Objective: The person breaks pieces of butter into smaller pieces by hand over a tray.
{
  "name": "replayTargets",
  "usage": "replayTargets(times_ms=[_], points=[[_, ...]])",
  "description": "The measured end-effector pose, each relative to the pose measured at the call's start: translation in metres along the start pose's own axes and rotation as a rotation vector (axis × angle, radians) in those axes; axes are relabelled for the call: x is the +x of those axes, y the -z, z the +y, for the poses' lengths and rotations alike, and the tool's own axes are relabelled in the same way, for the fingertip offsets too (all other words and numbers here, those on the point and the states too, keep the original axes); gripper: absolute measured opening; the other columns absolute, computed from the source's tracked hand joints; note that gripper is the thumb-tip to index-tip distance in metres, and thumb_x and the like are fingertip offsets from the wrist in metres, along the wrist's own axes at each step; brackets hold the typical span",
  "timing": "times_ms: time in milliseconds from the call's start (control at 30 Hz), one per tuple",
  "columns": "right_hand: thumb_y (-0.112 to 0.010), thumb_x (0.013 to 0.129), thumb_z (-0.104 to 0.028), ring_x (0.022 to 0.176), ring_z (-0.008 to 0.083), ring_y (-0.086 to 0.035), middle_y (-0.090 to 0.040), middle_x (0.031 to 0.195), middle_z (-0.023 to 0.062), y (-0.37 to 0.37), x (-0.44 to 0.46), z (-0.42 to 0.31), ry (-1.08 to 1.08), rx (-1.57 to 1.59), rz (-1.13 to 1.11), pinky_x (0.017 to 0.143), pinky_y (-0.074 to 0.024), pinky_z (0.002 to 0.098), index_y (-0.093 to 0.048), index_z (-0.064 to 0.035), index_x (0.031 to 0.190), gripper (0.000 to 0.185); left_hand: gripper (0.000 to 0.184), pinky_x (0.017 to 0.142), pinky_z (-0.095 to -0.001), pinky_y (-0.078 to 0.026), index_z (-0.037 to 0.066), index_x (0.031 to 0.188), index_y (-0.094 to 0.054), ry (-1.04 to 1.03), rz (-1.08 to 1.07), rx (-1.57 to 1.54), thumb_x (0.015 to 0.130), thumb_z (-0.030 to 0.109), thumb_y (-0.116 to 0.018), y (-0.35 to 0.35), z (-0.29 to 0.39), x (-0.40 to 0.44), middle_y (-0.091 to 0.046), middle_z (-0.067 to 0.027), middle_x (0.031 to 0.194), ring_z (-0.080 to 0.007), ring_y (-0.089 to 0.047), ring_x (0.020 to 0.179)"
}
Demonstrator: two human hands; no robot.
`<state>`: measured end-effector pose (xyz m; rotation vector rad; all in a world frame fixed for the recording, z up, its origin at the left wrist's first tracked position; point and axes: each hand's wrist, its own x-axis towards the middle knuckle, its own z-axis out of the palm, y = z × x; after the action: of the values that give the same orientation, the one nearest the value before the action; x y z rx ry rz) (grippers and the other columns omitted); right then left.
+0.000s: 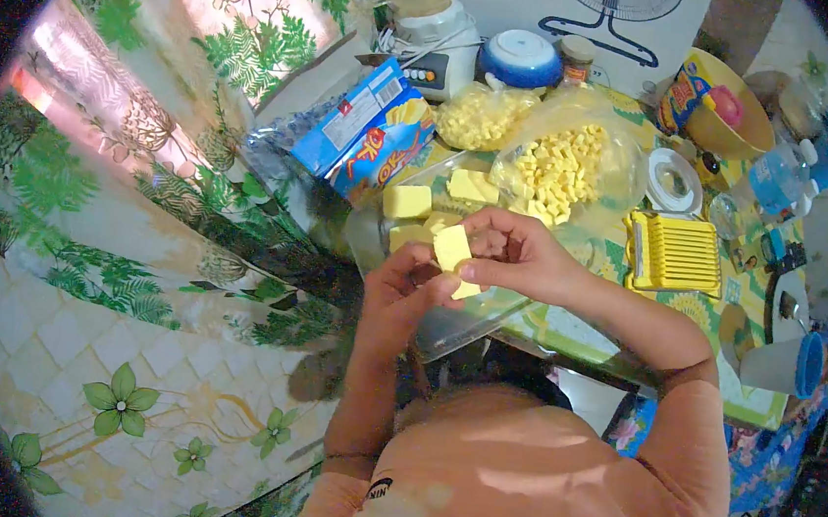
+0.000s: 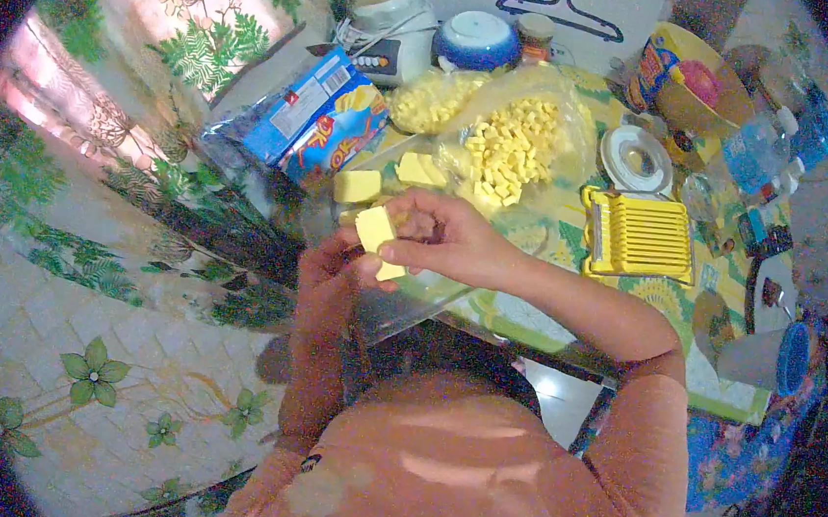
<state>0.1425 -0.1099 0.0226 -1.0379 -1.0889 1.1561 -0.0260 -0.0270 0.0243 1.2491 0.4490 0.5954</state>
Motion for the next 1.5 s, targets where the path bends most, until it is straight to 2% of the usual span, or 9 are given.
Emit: replayTargets(times_ms=[367, 933, 1033, 1067, 1133, 1267, 1333, 1433, 1500], points=[[-0.069, 0.079, -0.017, 0.062, 0.007, -0.056, -0.061, 0.075, 0.003, -0.001, -0.003, 0.0, -0.027, 0.042, -0.018, 0.054, -0.0455, 0.0217, -0.048, -0.0034, 0.107, 0.037, 0.015, 0.066, -0.0289, -0.057, -0.002, 0.091, -0.06, 0.042, 0.019, -0.023, 0.078, 0.003, -0.063, -0.004, 0.005, -0.002, -0.059, -0.0051, 0.088, -0.0136, -0.06, 0.08], [-0.068, 0.079, -0.015, 0.066, 0.0092, -0.058, -0.063, 0.077, 0.0048, 0.002, 0.0, 0.002, -0.034, 0.1, -0.04, 0.054, -0.0464, 0.0226, -0.049, -0.0019, 0.106, 0.036, 0.018, 0.064, -0.0289, -0.057, -0.004, 0.093, -0.06, 0.04, 0.014, 0.019, 0.08, 0.008, -0.061, 0.002, -0.006, 0.002, -0.058, -0.005, 0.089, -0.0137, -0.06, 0.079], [-0.069, 0.079, -0.016, 0.065, 0.0089, -0.058, -0.063, 0.078, 0.0046, 0.002, 0.001, 0.006, -0.021, 0.116, -0.045, 0.055, -0.0466, 0.0232, -0.049, -0.0021, 0.106, 0.037, 0.04, 0.062, -0.0323, -0.057, -0.006, 0.111, -0.053, 0.001, -0.011, 0.064, 0.08, 0.018, -0.062, 0.007, -0.013, 0.005, -0.062, -0.0146, 0.097, -0.0218, -0.064, 0.079], [-0.069, 0.079, -0.017, 0.065, 0.0088, -0.058, -0.063, 0.078, 0.0046, 0.002, 0.001, 0.007, -0.023, 0.116, -0.048, 0.055, -0.0467, 0.0234, -0.049, -0.0022, 0.106, 0.037, 0.034, 0.063, -0.0312, -0.057, -0.005, 0.107, -0.055, 0.019, -0.005, 0.039, 0.08, 0.015, -0.061, 0.005, -0.011, 0.005, -0.061, -0.0118, 0.095, -0.0194, -0.063, 0.08], [-0.067, 0.079, -0.009, 0.073, 0.0079, -0.058, -0.063, 0.084, 0.0032, 0.003, 0.001, 0.001, -0.061, 0.069, -0.068, 0.061, -0.0474, 0.023, -0.047, -0.003, 0.108, 0.036, 0.022, 0.064, -0.0288, -0.056, -0.003, 0.098, -0.06, 0.06, 0.01, -0.01, 0.081, 0.011, -0.061, -0.002, -0.003, 0.003, -0.06, -0.0062, 0.092, -0.0145, -0.061, 0.08], [-0.068, 0.077, -0.002, 0.081, 0.0079, -0.058, -0.061, 0.09, 0.003, 0.0, 0.001, 0.005, 0.042, 0.131, -0.083, 0.066, -0.0493, 0.0236, -0.044, -0.0026, 0.111, 0.041, 0.029, 0.063, -0.0291, -0.056, -0.004, 0.104, -0.057, 0.031, 0.04, 0.035, 0.08, 0.011, -0.06, 0.0, -0.007, 0.005, -0.061, -0.0095, 0.095, -0.0164, -0.062, 0.08], [-0.069, 0.076, -0.001, 0.083, 0.0085, -0.058, -0.06, 0.092, 0.0034, 0.001, 0.0, 0.001, -0.01, 0.07, -0.089, 0.068, -0.05, 0.0244, -0.043, -0.0024, 0.112, 0.045, 0.036, 0.062, -0.0299, -0.056, -0.006, 0.111, -0.053, -0.015, 0.051, 0.056, 0.079, 0.011, -0.058, 0.005, -0.015, 0.007, -0.061, -0.0139, 0.098, -0.0198, -0.063, 0.08], [-0.069, 0.075, -0.001, 0.083, 0.0094, -0.059, -0.06, 0.091, 0.0041, 0.003, 0.001, 0.009, -0.004, 0.013, -0.076, 0.068, -0.0504, 0.0249, -0.041, -0.0014, 0.114, 0.048, 0.029, 0.064, -0.0286, -0.056, -0.004, 0.104, -0.057, 0.043, 0.093, 0.013, 0.079, 0.009, -0.062, -0.001, -0.009, 0.004, -0.061, -0.0097, 0.096, -0.016, -0.061, 0.082], [-0.069, 0.075, -0.004, 0.078, 0.0113, -0.06, -0.062, 0.085, 0.0063, 0.004, 0.002, 0.011, 0.043, -0.012, -0.054, 0.066, -0.0506, 0.025, -0.041, 0.0005, 0.114, 0.048, 0.031, 0.064, -0.028, -0.056, -0.005, 0.106, -0.056, 0.006, 0.068, 0.032, 0.078, 0.008, -0.063, 0.0, -0.009, 0.003, -0.061, -0.01, 0.096, -0.0162, -0.061, 0.082]])
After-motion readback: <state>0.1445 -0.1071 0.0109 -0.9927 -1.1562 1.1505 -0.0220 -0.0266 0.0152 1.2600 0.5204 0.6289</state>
